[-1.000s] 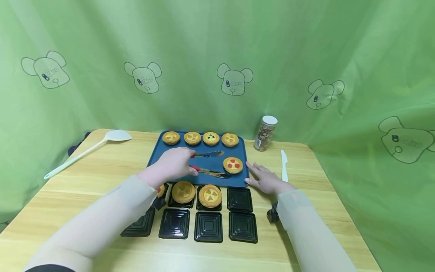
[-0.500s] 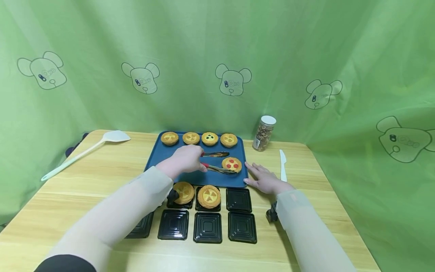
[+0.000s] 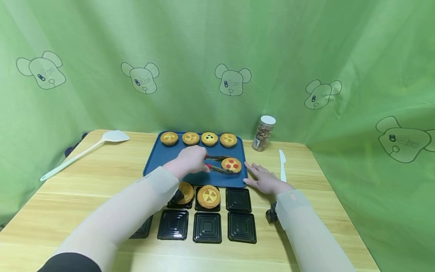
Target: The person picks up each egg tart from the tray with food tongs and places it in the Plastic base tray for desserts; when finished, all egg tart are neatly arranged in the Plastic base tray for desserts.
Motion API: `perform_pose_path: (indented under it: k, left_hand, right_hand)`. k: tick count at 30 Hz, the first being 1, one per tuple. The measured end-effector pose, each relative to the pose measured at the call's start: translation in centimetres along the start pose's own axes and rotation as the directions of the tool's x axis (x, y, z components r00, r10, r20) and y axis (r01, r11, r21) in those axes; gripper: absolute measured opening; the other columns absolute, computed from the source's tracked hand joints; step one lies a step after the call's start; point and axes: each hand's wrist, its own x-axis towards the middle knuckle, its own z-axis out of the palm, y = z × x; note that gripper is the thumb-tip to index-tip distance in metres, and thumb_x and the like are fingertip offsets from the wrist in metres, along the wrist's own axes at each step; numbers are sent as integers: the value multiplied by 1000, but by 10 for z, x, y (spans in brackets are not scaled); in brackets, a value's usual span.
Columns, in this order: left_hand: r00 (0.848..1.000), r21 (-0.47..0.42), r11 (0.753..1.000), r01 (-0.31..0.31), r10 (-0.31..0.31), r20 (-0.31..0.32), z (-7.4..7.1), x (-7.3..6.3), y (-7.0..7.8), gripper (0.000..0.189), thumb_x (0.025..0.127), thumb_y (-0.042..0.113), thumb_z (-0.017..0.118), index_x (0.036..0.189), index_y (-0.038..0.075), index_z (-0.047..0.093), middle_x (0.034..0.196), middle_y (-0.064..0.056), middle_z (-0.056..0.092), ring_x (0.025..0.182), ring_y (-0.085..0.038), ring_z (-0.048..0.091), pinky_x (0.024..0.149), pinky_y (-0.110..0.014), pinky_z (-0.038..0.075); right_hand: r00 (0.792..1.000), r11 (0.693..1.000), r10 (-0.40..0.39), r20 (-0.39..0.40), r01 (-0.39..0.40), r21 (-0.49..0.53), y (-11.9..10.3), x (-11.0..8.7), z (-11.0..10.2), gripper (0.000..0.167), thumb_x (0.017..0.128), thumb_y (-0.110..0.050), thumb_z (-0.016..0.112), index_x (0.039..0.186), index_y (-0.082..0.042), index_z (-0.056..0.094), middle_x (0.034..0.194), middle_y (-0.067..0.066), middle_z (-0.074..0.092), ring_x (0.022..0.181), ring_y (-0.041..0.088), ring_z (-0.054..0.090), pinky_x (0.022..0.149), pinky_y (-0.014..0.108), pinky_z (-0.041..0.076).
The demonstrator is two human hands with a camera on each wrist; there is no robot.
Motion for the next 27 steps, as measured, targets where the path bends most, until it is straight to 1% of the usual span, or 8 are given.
perform_pose_path:
  k: [3,7,13,16,18,21,24,27]
  left_hand:
    - [1000,8,1000,6,-6,-6,0,-2,1,32,83,44,80,90,19,62,84,3,60,71,-17,57,56,-35,46]
    - [1000,14,1000,9,-9,-1,-4,-7,3,30,84,43,79,92,19,63,84,3,60,71,-17,58,56,-35,46]
    - [1000,23,1000,-6,7,-8,-8,-15,1,33,84,43,79,103,19,68,91,4,63,73,-15,59,57,-34,48]
    - [1000,32,999,-13,14,-21,-11,-19,-1,38,83,45,79,108,18,69,96,5,64,73,-13,59,57,-34,49]
    - [999,33,999,-18,19,-28,-13,-22,0,40,83,46,78,110,18,69,98,5,65,73,-13,59,57,-34,49]
    - [999,34,999,-39,40,-35,-18,-31,3,40,83,47,78,110,19,69,99,6,66,73,-12,59,58,-33,49]
    - [996,32,997,-72,74,-40,-22,-42,8,40,83,46,79,111,19,70,100,6,67,74,-11,59,60,-32,50]
    - [993,35,994,-108,109,-36,-27,-54,15,40,83,45,79,112,19,71,100,6,67,74,-10,59,61,-32,50]
  right_hand:
    - [1000,1000,-5,1,5,3,1,0,1,76,102,-50,46,157,-6,19,153,37,17,137,58,17,105,71,16]
    - [1000,1000,0,2,0,17,1,0,0,77,101,-52,46,157,-6,19,153,37,17,137,58,17,105,72,15]
    - [1000,1000,17,24,-17,4,1,1,0,77,102,-53,44,158,-8,17,155,35,16,139,56,16,107,70,15]
    - [1000,1000,24,17,-24,13,0,2,-1,76,102,-50,47,158,-7,19,155,34,16,139,56,16,107,70,15]
    - [1000,1000,13,10,-13,12,0,3,-1,75,102,-49,48,157,-6,20,154,36,17,138,57,17,106,71,15]
    - [1000,1000,-4,5,4,4,2,2,-1,74,102,-49,46,158,-8,19,153,37,17,137,58,18,105,71,16]
    - [999,999,-33,2,33,-5,4,1,0,74,102,-51,45,158,-9,18,153,38,17,136,59,18,105,71,17]
    - [999,999,-51,-6,51,-5,5,0,0,74,102,-46,49,157,-6,20,151,39,18,135,60,20,104,72,17]
